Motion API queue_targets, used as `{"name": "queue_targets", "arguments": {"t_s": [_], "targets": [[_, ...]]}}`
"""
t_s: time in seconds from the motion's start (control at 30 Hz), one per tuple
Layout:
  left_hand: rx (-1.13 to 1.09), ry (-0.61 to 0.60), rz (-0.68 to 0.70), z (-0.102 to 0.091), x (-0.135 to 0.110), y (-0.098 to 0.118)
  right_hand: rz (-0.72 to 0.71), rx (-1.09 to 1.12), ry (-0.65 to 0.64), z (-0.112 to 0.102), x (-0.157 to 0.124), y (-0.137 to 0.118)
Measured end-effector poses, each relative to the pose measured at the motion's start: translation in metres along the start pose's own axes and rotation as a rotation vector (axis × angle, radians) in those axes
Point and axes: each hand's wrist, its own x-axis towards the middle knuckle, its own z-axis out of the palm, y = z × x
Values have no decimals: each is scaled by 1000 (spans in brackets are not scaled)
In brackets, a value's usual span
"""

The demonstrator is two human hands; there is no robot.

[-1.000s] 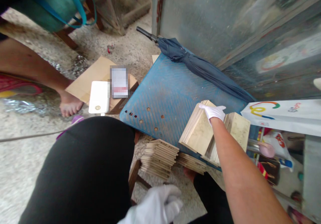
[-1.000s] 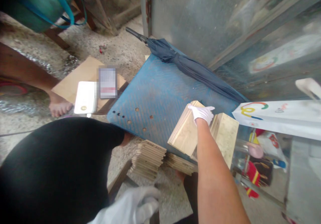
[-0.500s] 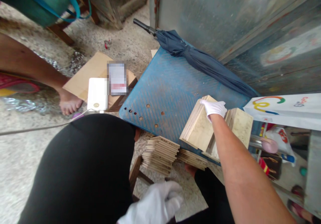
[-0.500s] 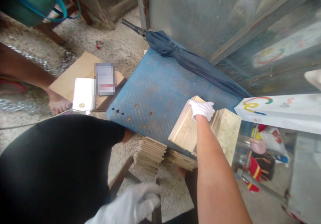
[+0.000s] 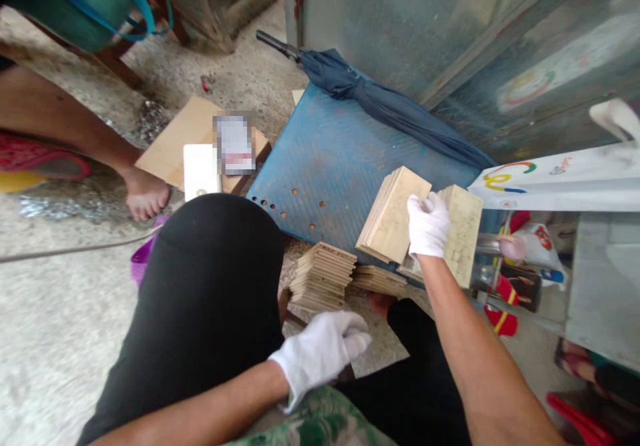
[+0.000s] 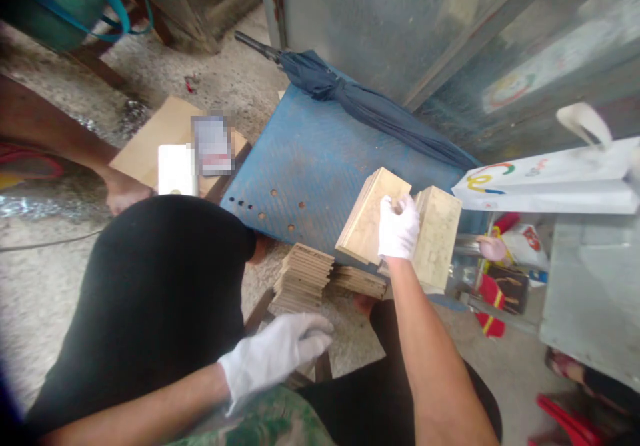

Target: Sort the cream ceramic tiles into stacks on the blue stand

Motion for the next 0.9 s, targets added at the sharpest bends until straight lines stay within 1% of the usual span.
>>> {"name": "queue_targets", "arguments": {"t_s": [0.07,0.13,0.2,0.27,0.33,0.4,0.47,0.53,0.67,0.77,0.9], "targets": [[75,-24,15,3,0,-1,8,69,2,-19,-35,22],[159,-60,14,6,0,-3,34,73,-13,-37,-70,45],[271,-80,8,9,1,-6,60,21,-4,-53,-102,67],[423,-75,18,13,3,-9,79,-86,-22,-64,-128,86],[599,-78,42,16,5,-13,82,-223,-103,-70,-148,99],[747,-97,55,20,9,-17,45,-383,-234,-73,-165,107],[836,-120,49,23,14,-20,-10,-504,-342,-72,-177,110],[870,-137,35,27,18,-23,-71,-569,-423,-69,-186,109],[900,-134,20,31,28,-30,-202,-743,-550,-63,-190,100],[927,-130,20,32,32,-34,-262,-838,-569,-60,-188,94],[942,-127,18,31,34,-35,-301,-880,-557,-59,-186,95]]}}
